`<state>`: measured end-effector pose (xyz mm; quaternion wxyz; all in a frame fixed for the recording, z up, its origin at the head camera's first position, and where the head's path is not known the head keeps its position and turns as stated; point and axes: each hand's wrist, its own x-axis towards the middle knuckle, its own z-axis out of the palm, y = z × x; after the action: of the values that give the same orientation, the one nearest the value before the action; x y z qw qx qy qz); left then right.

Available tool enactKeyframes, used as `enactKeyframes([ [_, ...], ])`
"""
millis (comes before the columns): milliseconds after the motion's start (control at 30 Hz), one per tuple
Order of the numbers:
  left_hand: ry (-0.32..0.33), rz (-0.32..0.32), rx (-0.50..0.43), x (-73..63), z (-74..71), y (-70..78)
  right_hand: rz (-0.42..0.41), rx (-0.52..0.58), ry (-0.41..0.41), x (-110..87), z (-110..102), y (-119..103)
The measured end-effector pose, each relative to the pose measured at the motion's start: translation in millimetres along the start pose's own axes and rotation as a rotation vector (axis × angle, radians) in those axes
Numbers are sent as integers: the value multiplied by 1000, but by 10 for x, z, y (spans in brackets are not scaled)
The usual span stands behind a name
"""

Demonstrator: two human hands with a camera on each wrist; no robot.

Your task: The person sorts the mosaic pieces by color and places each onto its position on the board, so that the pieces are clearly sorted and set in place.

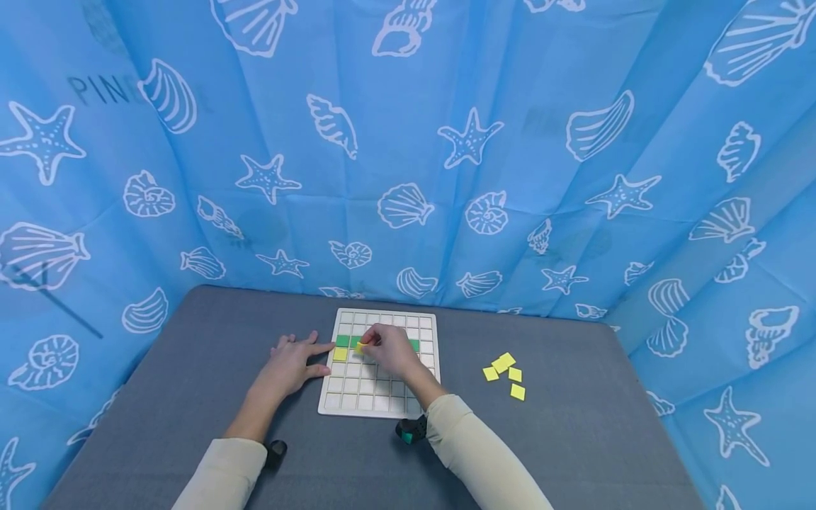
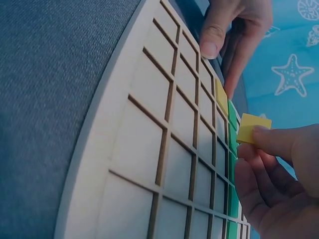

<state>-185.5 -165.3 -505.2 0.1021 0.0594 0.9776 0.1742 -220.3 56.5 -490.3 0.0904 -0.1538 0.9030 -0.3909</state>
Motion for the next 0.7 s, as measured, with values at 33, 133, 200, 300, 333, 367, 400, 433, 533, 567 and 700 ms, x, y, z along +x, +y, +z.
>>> enactKeyframes([
  [33,0,0,-1,-1,-1,-1,3,2,-3,3,11,-9],
  [133,-1,1,-1,-3,1,0,3,-2,-10,9,45,-28],
  [200,-5,-2,-2,-2,4,3,5,-10,-12,14,64,-37],
  [300,-8,-4,-1,2,8,6,7,-29,-13,23,92,-39],
  [333,-7,-1,2,5,11,5,7,-40,-13,29,100,-36],
  [367,-6,0,3,7,11,4,9,-53,-13,34,106,-34],
  [400,-4,2,3,7,9,6,12,-66,-15,40,114,-28],
  [433,-3,2,2,8,8,5,15,-75,-17,46,121,-22],
  [533,-4,4,5,9,4,5,23,-101,-22,63,139,-7],
  [567,-8,2,3,8,2,7,25,-106,-22,65,145,-3],
  [700,-15,-1,2,4,-3,11,5,-172,-13,61,165,-14],
])
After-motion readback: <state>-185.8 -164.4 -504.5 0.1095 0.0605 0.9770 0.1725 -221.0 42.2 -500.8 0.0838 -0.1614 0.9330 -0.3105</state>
